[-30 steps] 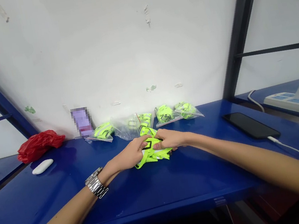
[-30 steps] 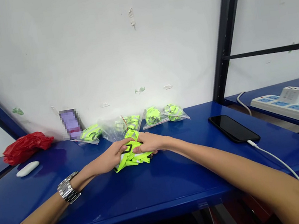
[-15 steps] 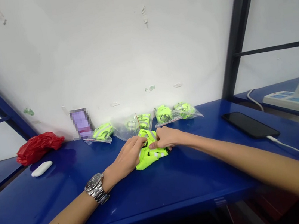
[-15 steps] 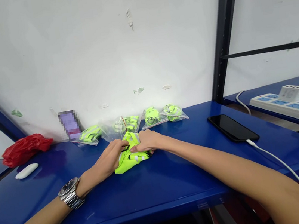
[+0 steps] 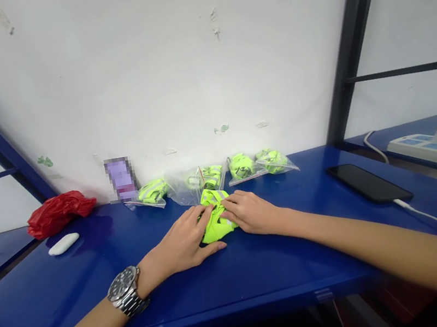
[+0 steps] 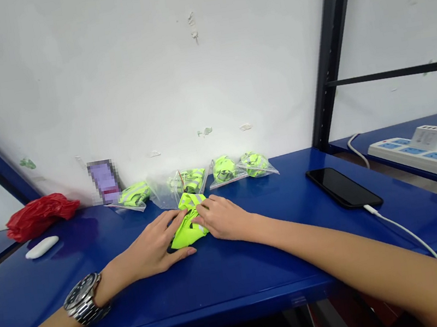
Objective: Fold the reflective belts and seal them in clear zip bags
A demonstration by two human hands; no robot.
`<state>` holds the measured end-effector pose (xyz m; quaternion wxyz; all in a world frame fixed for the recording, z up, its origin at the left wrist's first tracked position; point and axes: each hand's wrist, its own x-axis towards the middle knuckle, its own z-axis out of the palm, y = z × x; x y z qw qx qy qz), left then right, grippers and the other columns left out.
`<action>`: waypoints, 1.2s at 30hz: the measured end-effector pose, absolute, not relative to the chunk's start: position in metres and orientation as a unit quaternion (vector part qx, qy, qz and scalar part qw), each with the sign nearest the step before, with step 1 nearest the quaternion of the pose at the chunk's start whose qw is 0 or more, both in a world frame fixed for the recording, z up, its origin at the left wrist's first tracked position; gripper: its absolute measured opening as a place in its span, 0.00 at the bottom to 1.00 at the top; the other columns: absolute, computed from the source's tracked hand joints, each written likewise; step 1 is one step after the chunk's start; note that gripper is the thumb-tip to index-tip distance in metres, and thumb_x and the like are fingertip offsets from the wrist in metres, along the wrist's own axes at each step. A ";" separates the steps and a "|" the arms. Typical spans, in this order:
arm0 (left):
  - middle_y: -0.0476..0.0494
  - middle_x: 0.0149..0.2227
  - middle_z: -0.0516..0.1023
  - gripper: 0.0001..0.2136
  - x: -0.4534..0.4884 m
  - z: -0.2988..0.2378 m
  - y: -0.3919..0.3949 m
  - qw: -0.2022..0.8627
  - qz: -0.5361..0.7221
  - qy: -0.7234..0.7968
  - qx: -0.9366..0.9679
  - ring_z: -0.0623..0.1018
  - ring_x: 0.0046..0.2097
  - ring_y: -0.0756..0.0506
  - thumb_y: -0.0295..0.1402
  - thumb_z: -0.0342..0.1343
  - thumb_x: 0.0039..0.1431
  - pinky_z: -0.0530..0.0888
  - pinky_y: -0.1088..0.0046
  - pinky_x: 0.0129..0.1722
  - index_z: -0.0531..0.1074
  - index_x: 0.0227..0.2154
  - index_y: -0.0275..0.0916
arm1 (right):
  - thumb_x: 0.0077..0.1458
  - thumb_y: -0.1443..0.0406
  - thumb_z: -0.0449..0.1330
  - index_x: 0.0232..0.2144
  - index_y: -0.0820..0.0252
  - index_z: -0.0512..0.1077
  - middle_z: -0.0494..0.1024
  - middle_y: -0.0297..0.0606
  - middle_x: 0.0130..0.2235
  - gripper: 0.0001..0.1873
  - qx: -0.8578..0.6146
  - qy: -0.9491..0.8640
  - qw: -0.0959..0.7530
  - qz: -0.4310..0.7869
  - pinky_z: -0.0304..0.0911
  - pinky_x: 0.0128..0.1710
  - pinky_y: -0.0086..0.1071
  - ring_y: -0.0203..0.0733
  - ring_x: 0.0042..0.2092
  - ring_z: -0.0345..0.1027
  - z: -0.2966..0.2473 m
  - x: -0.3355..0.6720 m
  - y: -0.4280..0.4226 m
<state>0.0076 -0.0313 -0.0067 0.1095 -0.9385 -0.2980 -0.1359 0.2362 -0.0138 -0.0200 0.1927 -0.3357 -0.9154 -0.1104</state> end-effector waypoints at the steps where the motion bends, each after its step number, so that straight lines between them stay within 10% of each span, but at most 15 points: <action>1: 0.28 0.53 0.67 0.31 0.008 -0.008 -0.030 0.114 -0.134 -0.298 -0.938 0.68 0.54 0.35 0.48 0.50 0.62 0.69 0.55 0.53 0.55 0.59 0.30 | 0.66 0.56 0.44 0.47 0.71 0.68 0.73 0.53 0.42 0.24 -0.315 -0.923 0.191 -0.114 0.61 0.46 0.41 0.49 0.44 0.66 -0.020 0.238 -0.016; 6: 0.27 0.54 0.67 0.30 0.010 -0.012 -0.027 0.124 -0.136 -0.319 -0.930 0.68 0.56 0.33 0.45 0.48 0.63 0.69 0.53 0.53 0.52 0.61 0.31 | 0.58 0.44 0.50 0.57 0.78 0.57 0.70 0.60 0.47 0.42 -0.285 -0.933 0.178 -0.128 0.62 0.47 0.47 0.54 0.47 0.64 -0.024 0.242 -0.015; 20: 0.35 0.45 0.74 0.29 0.005 -0.006 -0.039 0.018 -0.155 -0.373 -0.915 0.75 0.43 0.40 0.47 0.48 0.62 0.71 0.60 0.45 0.57 0.60 0.36 | 0.67 0.60 0.42 0.43 0.71 0.64 0.72 0.50 0.33 0.19 -0.277 -0.936 0.094 -0.197 0.60 0.34 0.37 0.48 0.35 0.68 -0.014 0.233 -0.037; 27: 0.47 0.27 0.74 0.21 0.010 0.013 -0.035 -0.114 -0.166 -0.400 -0.894 0.68 0.27 0.50 0.48 0.45 0.63 0.64 0.75 0.28 0.73 0.41 0.35 | 0.68 0.63 0.41 0.40 0.68 0.66 0.73 0.43 0.28 0.17 -0.342 -0.931 0.084 -0.102 0.47 0.24 0.33 0.39 0.24 0.62 -0.001 0.231 -0.037; 31: 0.53 0.20 0.61 0.24 0.016 0.012 -0.017 -0.163 -0.180 -0.398 -0.885 0.57 0.22 0.54 0.49 0.39 0.66 0.55 0.76 0.21 0.65 0.23 0.35 | 0.69 0.61 0.37 0.37 0.67 0.70 0.74 0.46 0.30 0.24 -0.383 -0.918 0.062 -0.085 0.52 0.28 0.32 0.41 0.29 0.67 0.002 0.228 -0.020; 36: 0.51 0.21 0.61 0.25 0.012 0.002 -0.002 -0.101 -0.148 -0.432 -0.884 0.61 0.23 0.51 0.50 0.34 0.67 0.58 0.73 0.25 0.62 0.23 0.38 | 0.68 0.57 0.35 0.40 0.62 0.72 0.77 0.49 0.33 0.28 -0.464 -0.880 0.032 -0.100 0.59 0.31 0.33 0.48 0.35 0.73 0.008 0.223 -0.013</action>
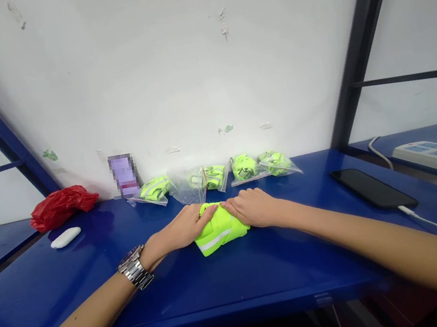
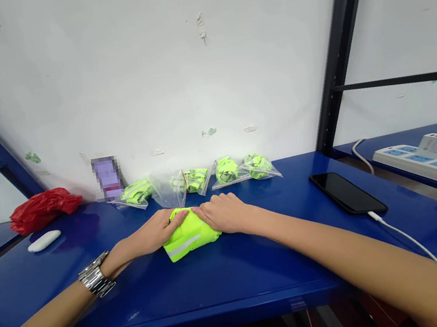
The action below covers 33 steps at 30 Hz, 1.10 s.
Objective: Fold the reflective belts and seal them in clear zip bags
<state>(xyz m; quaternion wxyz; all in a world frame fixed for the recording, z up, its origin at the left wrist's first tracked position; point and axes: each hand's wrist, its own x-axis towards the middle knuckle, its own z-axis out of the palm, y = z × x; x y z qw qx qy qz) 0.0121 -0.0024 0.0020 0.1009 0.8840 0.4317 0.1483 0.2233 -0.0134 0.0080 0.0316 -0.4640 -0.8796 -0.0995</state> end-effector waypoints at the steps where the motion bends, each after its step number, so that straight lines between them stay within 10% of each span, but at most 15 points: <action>1: 0.50 0.22 0.63 0.25 0.010 0.000 -0.001 0.063 0.142 0.445 0.882 0.63 0.25 0.49 0.51 0.34 0.67 0.59 0.72 0.26 0.63 0.24 0.38 | 0.68 0.57 0.35 0.40 0.62 0.72 0.77 0.48 0.33 0.28 -0.469 -0.877 0.025 -0.105 0.60 0.31 0.34 0.49 0.35 0.74 0.010 0.222 -0.013; 7: 0.43 0.37 0.72 0.21 0.005 -0.002 0.003 -0.035 0.138 0.468 0.872 0.72 0.39 0.42 0.47 0.32 0.68 0.67 0.66 0.37 0.64 0.48 0.41 | 0.68 0.61 0.37 0.43 0.65 0.71 0.78 0.49 0.33 0.25 -0.420 -0.902 -0.014 -0.100 0.61 0.30 0.34 0.51 0.36 0.75 0.020 0.218 0.001; 12: 0.37 0.50 0.70 0.16 0.013 0.000 0.009 -0.125 0.159 0.347 0.916 0.70 0.49 0.40 0.37 0.35 0.70 0.66 0.60 0.47 0.66 0.49 0.42 | 0.68 0.59 0.33 0.37 0.68 0.73 0.77 0.48 0.31 0.31 -0.383 -0.922 -0.013 -0.050 0.57 0.28 0.32 0.46 0.32 0.73 0.015 0.222 0.022; 18: 0.42 0.45 0.75 0.23 0.018 0.029 -0.002 0.073 0.127 0.360 0.921 0.74 0.45 0.45 0.41 0.26 0.70 0.69 0.67 0.45 0.65 0.49 0.40 | 0.68 0.63 0.36 0.41 0.69 0.71 0.78 0.48 0.32 0.26 -0.351 -0.935 -0.005 -0.046 0.55 0.27 0.32 0.42 0.29 0.70 0.012 0.226 0.031; 22: 0.31 0.57 0.67 0.33 0.024 0.035 -0.010 0.024 0.028 0.353 0.935 0.68 0.57 0.33 0.57 0.50 0.56 0.66 0.57 0.53 0.60 0.55 0.37 | 0.69 0.62 0.35 0.39 0.68 0.72 0.77 0.47 0.32 0.27 -0.357 -0.933 0.011 -0.034 0.57 0.30 0.32 0.41 0.29 0.70 0.010 0.227 0.032; 25: 0.22 0.64 0.53 0.37 0.027 0.021 -0.010 -0.038 0.024 0.339 0.940 0.56 0.65 0.28 0.50 0.56 0.55 0.61 0.53 0.58 0.52 0.60 0.32 | 0.69 0.61 0.35 0.38 0.67 0.71 0.77 0.48 0.34 0.27 -0.369 -0.929 0.021 -0.022 0.60 0.32 0.32 0.42 0.32 0.72 0.006 0.229 0.036; 33: 0.31 0.49 0.69 0.22 0.035 0.015 0.000 -0.037 0.035 0.324 0.945 0.73 0.48 0.35 0.40 0.53 0.57 0.69 0.60 0.47 0.61 0.50 0.34 | 0.68 0.58 0.38 0.41 0.64 0.71 0.77 0.48 0.38 0.24 -0.450 -0.892 0.048 -0.016 0.63 0.33 0.35 0.47 0.37 0.73 -0.008 0.232 0.037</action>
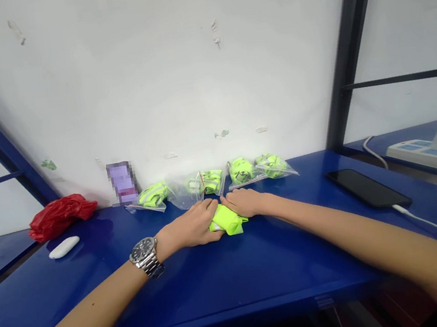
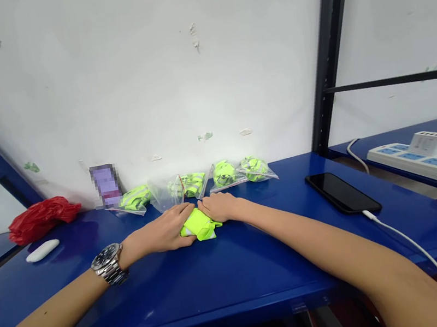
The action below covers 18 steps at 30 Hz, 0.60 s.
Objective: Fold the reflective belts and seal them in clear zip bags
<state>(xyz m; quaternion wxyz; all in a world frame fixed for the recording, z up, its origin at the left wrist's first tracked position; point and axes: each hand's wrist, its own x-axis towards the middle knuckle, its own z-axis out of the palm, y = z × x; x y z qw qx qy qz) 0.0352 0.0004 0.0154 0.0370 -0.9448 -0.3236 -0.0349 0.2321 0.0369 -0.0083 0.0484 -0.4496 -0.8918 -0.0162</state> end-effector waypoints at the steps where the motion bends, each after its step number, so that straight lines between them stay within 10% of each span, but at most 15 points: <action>1: 0.32 0.47 0.70 0.20 0.037 0.017 0.001 0.040 -0.029 -0.329 -0.943 0.74 0.45 0.36 0.40 0.53 0.56 0.70 0.61 0.43 0.62 0.48 0.34 | 0.68 0.59 0.38 0.42 0.64 0.71 0.77 0.49 0.39 0.24 -0.463 -0.884 0.057 -0.024 0.64 0.33 0.36 0.49 0.39 0.73 -0.009 0.232 0.034; 7: 0.41 0.34 0.72 0.14 0.036 0.020 0.002 0.029 -0.033 -0.344 -0.938 0.73 0.31 0.43 0.42 0.49 0.58 0.66 0.68 0.32 0.65 0.39 0.36 | 0.68 0.57 0.30 0.42 0.64 0.70 0.76 0.48 0.37 0.31 -0.478 -0.864 0.159 -0.016 0.63 0.38 0.37 0.48 0.39 0.72 -0.009 0.238 0.020; 11: 0.44 0.33 0.74 0.13 0.029 0.019 0.006 -0.008 -0.068 -0.336 -0.939 0.73 0.31 0.45 0.42 0.48 0.60 0.65 0.69 0.32 0.68 0.37 0.38 | 0.66 0.51 0.41 0.58 0.63 0.58 0.69 0.50 0.54 0.28 -0.327 -0.906 0.252 0.093 0.61 0.51 0.40 0.48 0.53 0.65 -0.011 0.244 0.011; 18: 0.48 0.29 0.73 0.14 0.025 0.014 0.003 -0.079 -0.094 -0.342 -0.932 0.71 0.29 0.46 0.45 0.49 0.60 0.64 0.71 0.30 0.69 0.35 0.39 | 0.64 0.53 0.48 0.66 0.63 0.43 0.60 0.57 0.60 0.35 -0.243 -0.945 0.213 0.053 0.58 0.56 0.51 0.54 0.61 0.55 -0.025 0.236 0.006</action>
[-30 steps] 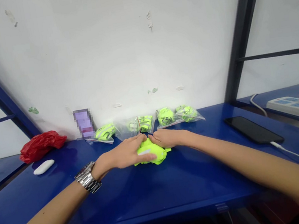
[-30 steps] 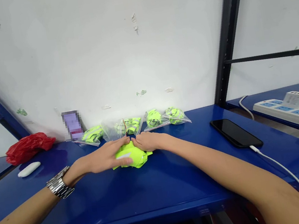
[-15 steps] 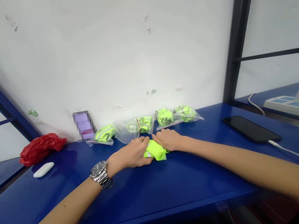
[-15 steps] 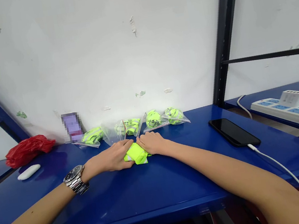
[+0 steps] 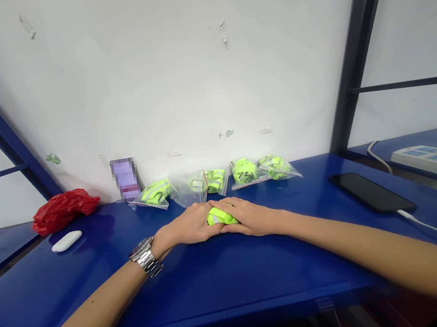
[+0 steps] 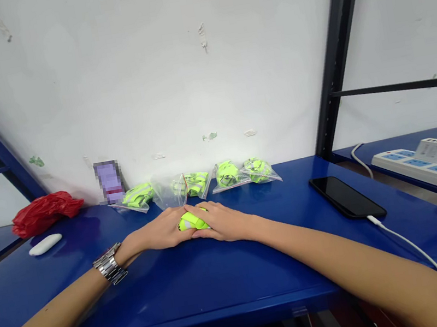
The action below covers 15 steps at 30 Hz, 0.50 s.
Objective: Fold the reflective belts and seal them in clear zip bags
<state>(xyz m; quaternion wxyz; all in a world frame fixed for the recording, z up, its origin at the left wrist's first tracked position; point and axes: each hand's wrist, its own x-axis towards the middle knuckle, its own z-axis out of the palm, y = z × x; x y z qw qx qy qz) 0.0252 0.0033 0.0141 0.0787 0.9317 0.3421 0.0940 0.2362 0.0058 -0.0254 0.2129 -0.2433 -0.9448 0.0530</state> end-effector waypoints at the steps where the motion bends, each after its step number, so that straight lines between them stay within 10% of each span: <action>1: 0.46 0.33 0.73 0.16 0.025 0.011 0.002 0.080 0.108 0.356 0.925 0.73 0.33 0.44 0.47 0.49 0.60 0.65 0.69 0.33 0.68 0.39 0.39 | 0.64 0.54 0.49 0.66 0.63 0.43 0.61 0.58 0.58 0.36 -0.242 -0.947 0.208 0.039 0.59 0.55 0.52 0.54 0.59 0.56 -0.027 0.235 0.008; 15: 0.35 0.56 0.62 0.28 0.004 -0.007 -0.011 0.121 0.177 0.314 0.925 0.67 0.55 0.38 0.43 0.53 0.60 0.66 0.56 0.55 0.51 0.59 0.40 | 0.62 0.58 0.53 0.60 0.67 0.54 0.68 0.55 0.50 0.28 -0.212 -0.957 0.189 0.064 0.61 0.51 0.44 0.50 0.52 0.63 -0.016 0.234 0.014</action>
